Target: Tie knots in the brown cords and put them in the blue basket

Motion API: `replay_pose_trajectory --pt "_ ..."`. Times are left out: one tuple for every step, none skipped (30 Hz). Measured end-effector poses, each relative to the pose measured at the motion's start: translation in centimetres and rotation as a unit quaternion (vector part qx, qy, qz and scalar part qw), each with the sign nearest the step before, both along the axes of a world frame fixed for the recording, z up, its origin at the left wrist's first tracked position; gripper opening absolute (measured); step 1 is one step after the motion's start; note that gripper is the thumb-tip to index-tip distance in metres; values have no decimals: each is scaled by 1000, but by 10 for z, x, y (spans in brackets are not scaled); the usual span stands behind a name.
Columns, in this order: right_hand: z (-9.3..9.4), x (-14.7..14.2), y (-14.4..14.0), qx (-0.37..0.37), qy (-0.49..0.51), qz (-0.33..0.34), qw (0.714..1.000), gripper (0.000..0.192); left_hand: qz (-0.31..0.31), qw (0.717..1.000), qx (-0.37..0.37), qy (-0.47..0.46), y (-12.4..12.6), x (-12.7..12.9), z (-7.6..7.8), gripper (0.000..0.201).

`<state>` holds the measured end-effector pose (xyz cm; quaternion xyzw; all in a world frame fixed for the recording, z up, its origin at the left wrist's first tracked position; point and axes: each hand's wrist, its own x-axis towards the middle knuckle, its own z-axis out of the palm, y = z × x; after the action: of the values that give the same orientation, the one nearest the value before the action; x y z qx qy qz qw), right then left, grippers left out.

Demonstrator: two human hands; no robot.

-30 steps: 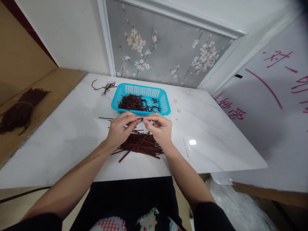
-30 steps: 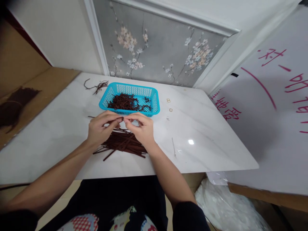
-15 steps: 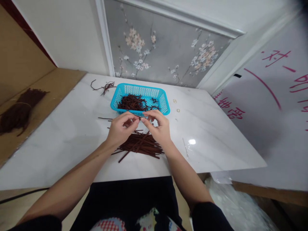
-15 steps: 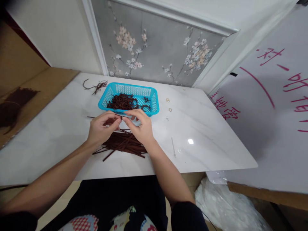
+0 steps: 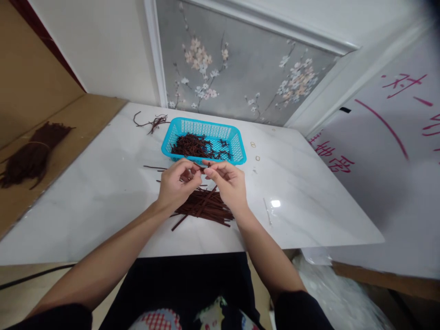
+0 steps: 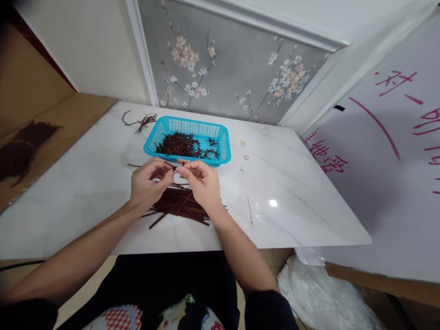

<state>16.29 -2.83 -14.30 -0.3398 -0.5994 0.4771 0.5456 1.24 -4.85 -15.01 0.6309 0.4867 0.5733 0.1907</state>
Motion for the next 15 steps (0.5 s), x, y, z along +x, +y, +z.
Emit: replay_pose_trajectory --pt "-1 0 -1 19 -14 -9 1000 16 12 1000 2 1 1 0 0 4" --pt "-3 -1 -1 40 -34 -19 998 14 24 1000 2 3 1 0 0 3" --pt "-4 -1 -2 64 -57 -29 996 11 36 999 3 6 2 -1 -1 2" --pt "-5 -1 -3 87 -77 -38 993 9 48 999 4 9 3 -2 -1 2" --pt "-6 -2 -3 103 -92 -46 989 7 58 998 4 11 4 -2 -1 1" --pt "-7 -2 -3 112 -99 -56 987 7 65 998 1 12 4 -3 0 1" --pt "-8 -2 -3 110 -99 -68 987 8 65 998 -6 12 5 -4 0 1" --pt "-9 -2 -3 97 -94 -80 988 10 59 998 -13 12 5 -4 0 1" --pt "-9 -2 -2 78 -86 -89 989 12 49 999 -19 12 4 -5 1 1" --pt "-9 -2 -1 55 -75 -95 991 16 36 999 -24 13 4 -5 1 2" --pt "-9 -2 -1 34 -64 -97 993 19 25 999 -26 13 3 -5 1 4" --pt "-8 -2 0 16 -54 -94 994 21 16 999 -27 11 3 -5 1 6" --pt "-6 -2 0 3 -47 -88 995 23 11 1000 -27 7 2 -4 1 7" --pt "-5 -2 0 -4 -42 -84 996 24 10 1000 -26 2 2 -4 1 8" --pt "-4 -2 0 -8 -38 -80 996 25 9 1000 -26 -2 2 -3 0 9"
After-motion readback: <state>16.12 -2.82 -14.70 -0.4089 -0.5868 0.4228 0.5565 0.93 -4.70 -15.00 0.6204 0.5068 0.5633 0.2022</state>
